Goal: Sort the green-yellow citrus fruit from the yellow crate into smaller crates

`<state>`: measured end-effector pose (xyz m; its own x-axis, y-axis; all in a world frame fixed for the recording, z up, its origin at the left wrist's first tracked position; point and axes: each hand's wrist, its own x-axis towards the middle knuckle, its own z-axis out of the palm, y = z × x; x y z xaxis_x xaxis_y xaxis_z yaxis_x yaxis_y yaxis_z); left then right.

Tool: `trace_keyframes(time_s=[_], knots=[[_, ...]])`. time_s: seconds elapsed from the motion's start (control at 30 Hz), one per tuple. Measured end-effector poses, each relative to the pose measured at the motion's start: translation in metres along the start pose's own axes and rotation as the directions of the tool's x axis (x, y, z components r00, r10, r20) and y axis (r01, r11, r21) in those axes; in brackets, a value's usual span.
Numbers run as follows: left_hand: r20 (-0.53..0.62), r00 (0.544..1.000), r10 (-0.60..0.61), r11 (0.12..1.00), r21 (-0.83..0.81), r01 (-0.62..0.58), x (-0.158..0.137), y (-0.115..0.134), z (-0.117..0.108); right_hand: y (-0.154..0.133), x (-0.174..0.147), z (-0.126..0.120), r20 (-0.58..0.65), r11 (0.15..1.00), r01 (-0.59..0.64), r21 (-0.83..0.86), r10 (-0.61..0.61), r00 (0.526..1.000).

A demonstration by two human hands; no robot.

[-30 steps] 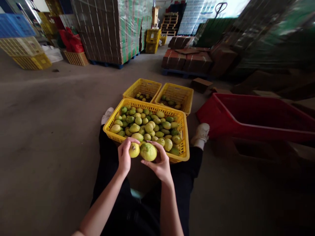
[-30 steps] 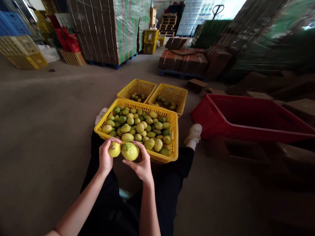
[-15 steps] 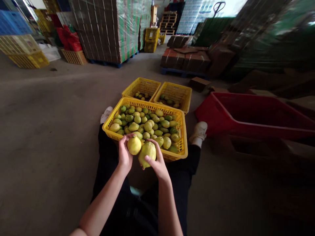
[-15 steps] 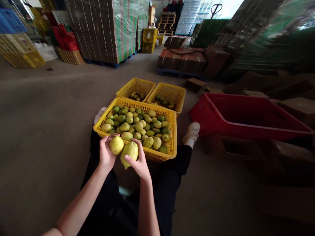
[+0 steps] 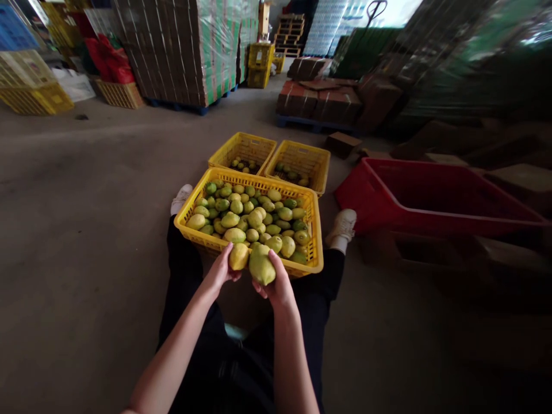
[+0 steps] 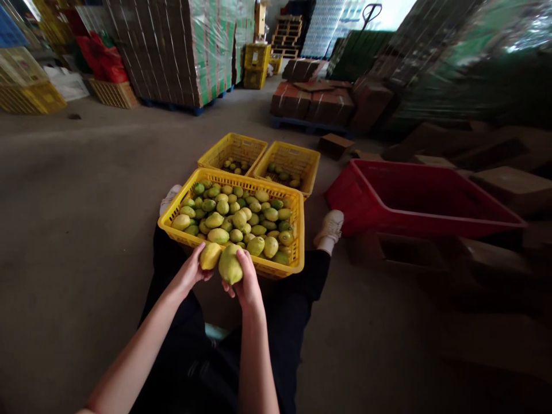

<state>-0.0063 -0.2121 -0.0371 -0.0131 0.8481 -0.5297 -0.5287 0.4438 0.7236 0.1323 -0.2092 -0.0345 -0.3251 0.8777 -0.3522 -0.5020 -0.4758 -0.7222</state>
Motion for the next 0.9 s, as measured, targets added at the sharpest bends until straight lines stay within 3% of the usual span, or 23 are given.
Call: trace_keyframes(time_s=[0.13,0.2,0.27,0.37,0.47,0.57,0.63,0.7,0.8,0.9], knots=[[0.058,0.998,-0.019,0.985,0.173,0.008,-0.003,-0.002,-0.003,-0.002,0.000,-0.004,-0.038,1.000,0.002,-0.028,-0.003,0.999],[0.041,0.992,0.120,0.975,0.183,-0.125,-0.007,-0.003,-0.003,-0.003,-0.001,-0.007,-0.079,0.993,0.073,-0.088,-0.080,0.994],[0.025,0.944,0.329,0.925,0.194,-0.328,-0.010,-0.003,-0.003,-0.006,-0.002,-0.012,-0.128,0.959,0.203,-0.197,-0.231,0.965],[0.111,0.833,0.542,0.798,0.243,-0.551,-0.016,-0.001,-0.004,-0.008,-0.003,-0.019,-0.086,0.814,0.435,-0.386,-0.501,0.861],[0.258,0.763,0.592,0.688,0.330,-0.646,-0.020,0.002,-0.005,-0.008,-0.003,-0.020,-0.005,0.633,0.608,-0.480,-0.695,0.719],[0.359,0.684,0.635,0.556,0.402,-0.727,-0.024,0.004,-0.007,-0.006,-0.006,-0.017,0.038,0.501,0.718,-0.482,-0.807,0.589],[0.405,0.637,0.656,0.491,0.412,-0.768,-0.028,0.005,-0.008,-0.007,-0.009,-0.015,0.093,0.463,0.753,-0.467,-0.822,0.563],[0.439,0.610,0.660,0.468,0.396,-0.790,-0.032,0.008,-0.009,-0.011,-0.014,-0.016,0.153,0.441,0.761,-0.476,-0.811,0.565],[0.439,0.619,0.651,0.508,0.354,-0.785,-0.038,0.015,-0.009,-0.017,-0.019,-0.020,0.204,0.396,0.755,-0.523,-0.802,0.562],[0.339,0.714,0.613,0.656,0.285,-0.699,-0.044,0.023,-0.006,-0.021,-0.024,-0.021,0.192,0.415,0.743,-0.525,-0.793,0.578]])
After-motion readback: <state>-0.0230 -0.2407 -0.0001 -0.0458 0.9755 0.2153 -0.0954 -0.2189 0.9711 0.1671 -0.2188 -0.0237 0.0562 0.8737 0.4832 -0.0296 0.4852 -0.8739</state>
